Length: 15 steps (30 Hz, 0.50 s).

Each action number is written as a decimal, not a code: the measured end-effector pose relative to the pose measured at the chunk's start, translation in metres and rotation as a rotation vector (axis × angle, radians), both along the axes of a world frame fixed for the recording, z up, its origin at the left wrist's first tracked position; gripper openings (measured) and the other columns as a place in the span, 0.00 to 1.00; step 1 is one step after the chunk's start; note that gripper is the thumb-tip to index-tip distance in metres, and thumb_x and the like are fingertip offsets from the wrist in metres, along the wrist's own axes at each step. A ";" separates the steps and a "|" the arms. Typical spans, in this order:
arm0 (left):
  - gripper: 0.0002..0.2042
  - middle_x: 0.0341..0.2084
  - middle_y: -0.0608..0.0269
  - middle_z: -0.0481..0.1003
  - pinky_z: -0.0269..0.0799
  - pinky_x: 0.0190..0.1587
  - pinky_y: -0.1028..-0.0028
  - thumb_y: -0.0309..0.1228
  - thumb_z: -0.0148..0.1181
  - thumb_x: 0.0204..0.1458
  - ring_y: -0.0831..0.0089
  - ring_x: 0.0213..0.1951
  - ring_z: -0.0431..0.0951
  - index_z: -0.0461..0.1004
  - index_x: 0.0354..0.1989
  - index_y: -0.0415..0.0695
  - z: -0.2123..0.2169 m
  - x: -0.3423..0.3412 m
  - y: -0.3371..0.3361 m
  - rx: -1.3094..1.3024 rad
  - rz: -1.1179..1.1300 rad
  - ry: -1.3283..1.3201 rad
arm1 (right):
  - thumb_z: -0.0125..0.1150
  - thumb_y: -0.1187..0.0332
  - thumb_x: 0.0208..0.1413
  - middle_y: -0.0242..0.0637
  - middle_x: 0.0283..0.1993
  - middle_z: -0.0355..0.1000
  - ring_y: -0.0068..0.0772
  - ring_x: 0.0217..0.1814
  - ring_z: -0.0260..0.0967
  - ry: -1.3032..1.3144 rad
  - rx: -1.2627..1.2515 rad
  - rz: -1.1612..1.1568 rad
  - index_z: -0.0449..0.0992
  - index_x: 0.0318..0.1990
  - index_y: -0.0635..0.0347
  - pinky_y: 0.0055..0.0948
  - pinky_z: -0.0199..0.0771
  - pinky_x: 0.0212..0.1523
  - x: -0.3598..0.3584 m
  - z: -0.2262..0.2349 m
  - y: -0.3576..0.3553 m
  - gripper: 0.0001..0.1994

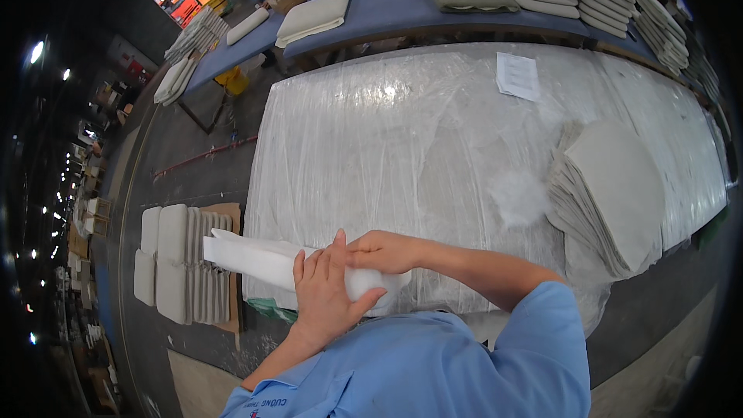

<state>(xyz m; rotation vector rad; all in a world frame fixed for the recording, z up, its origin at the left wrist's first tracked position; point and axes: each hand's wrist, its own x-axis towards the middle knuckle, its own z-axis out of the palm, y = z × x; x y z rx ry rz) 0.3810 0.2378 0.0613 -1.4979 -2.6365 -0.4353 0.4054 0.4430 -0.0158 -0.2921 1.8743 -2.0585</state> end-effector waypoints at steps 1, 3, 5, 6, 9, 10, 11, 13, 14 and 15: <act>0.56 0.50 0.46 0.74 0.50 0.68 0.39 0.61 0.70 0.46 0.50 0.56 0.72 0.54 0.75 0.34 0.000 -0.002 0.001 -0.006 -0.007 -0.006 | 0.60 0.57 0.69 0.34 0.38 0.76 0.24 0.42 0.72 -0.063 -0.014 -0.002 0.77 0.46 0.60 0.30 0.73 0.45 0.003 0.001 0.008 0.14; 0.56 0.49 0.47 0.75 0.51 0.68 0.40 0.61 0.71 0.46 0.51 0.55 0.73 0.54 0.75 0.33 0.003 -0.006 0.001 -0.015 -0.009 -0.013 | 0.63 0.60 0.67 0.33 0.38 0.75 0.24 0.41 0.72 0.024 -0.009 -0.010 0.77 0.46 0.58 0.30 0.72 0.44 0.018 0.016 0.025 0.12; 0.58 0.48 0.48 0.75 0.53 0.67 0.41 0.62 0.70 0.46 0.51 0.53 0.74 0.52 0.75 0.31 0.004 -0.012 0.004 -0.027 -0.032 -0.005 | 0.66 0.61 0.65 0.33 0.40 0.74 0.26 0.41 0.72 0.067 0.031 0.005 0.76 0.47 0.58 0.30 0.73 0.42 0.026 0.030 0.030 0.12; 0.58 0.47 0.48 0.75 0.53 0.67 0.41 0.62 0.70 0.45 0.51 0.52 0.74 0.51 0.75 0.30 0.004 -0.013 0.006 -0.034 -0.047 -0.004 | 0.68 0.61 0.64 0.34 0.41 0.75 0.27 0.40 0.73 0.068 0.071 0.021 0.76 0.48 0.59 0.31 0.73 0.41 0.030 0.035 0.029 0.13; 0.60 0.45 0.49 0.76 0.54 0.66 0.43 0.63 0.70 0.45 0.51 0.50 0.75 0.50 0.76 0.29 0.007 -0.016 0.014 -0.048 -0.081 -0.032 | 0.68 0.62 0.63 0.36 0.42 0.76 0.35 0.39 0.75 0.282 0.224 -0.016 0.76 0.48 0.60 0.34 0.74 0.39 0.028 0.025 0.027 0.13; 0.60 0.44 0.50 0.76 0.55 0.66 0.44 0.63 0.70 0.45 0.52 0.49 0.75 0.50 0.76 0.29 0.007 -0.016 0.016 -0.054 -0.087 -0.034 | 0.67 0.62 0.63 0.38 0.43 0.76 0.37 0.39 0.76 0.389 0.281 -0.042 0.76 0.47 0.60 0.36 0.74 0.38 0.025 0.020 0.026 0.13; 0.61 0.43 0.50 0.76 0.55 0.66 0.45 0.63 0.70 0.45 0.52 0.49 0.75 0.49 0.76 0.29 0.006 -0.017 0.017 -0.062 -0.091 -0.035 | 0.67 0.62 0.64 0.39 0.42 0.77 0.40 0.39 0.76 0.424 0.333 -0.027 0.76 0.46 0.60 0.36 0.75 0.39 0.022 0.020 0.024 0.12; 0.61 0.42 0.50 0.77 0.57 0.65 0.48 0.63 0.70 0.45 0.53 0.47 0.75 0.49 0.76 0.28 0.006 -0.018 0.017 -0.079 -0.096 -0.038 | 0.65 0.62 0.65 0.41 0.42 0.77 0.45 0.40 0.76 0.494 0.438 0.007 0.77 0.44 0.61 0.38 0.76 0.40 0.013 0.020 0.022 0.11; 0.60 0.42 0.50 0.77 0.58 0.64 0.49 0.62 0.70 0.46 0.53 0.46 0.75 0.49 0.76 0.27 0.007 -0.018 0.017 -0.089 -0.099 -0.039 | 0.63 0.61 0.66 0.40 0.42 0.78 0.42 0.40 0.76 0.424 0.389 0.009 0.77 0.44 0.61 0.38 0.75 0.40 0.011 0.016 0.020 0.11; 0.59 0.42 0.49 0.77 0.58 0.63 0.51 0.61 0.70 0.47 0.53 0.46 0.75 0.49 0.76 0.27 0.008 -0.018 0.017 -0.099 -0.101 -0.040 | 0.61 0.60 0.68 0.39 0.41 0.79 0.40 0.40 0.76 0.354 0.340 0.012 0.78 0.44 0.60 0.37 0.74 0.40 0.007 0.008 0.018 0.12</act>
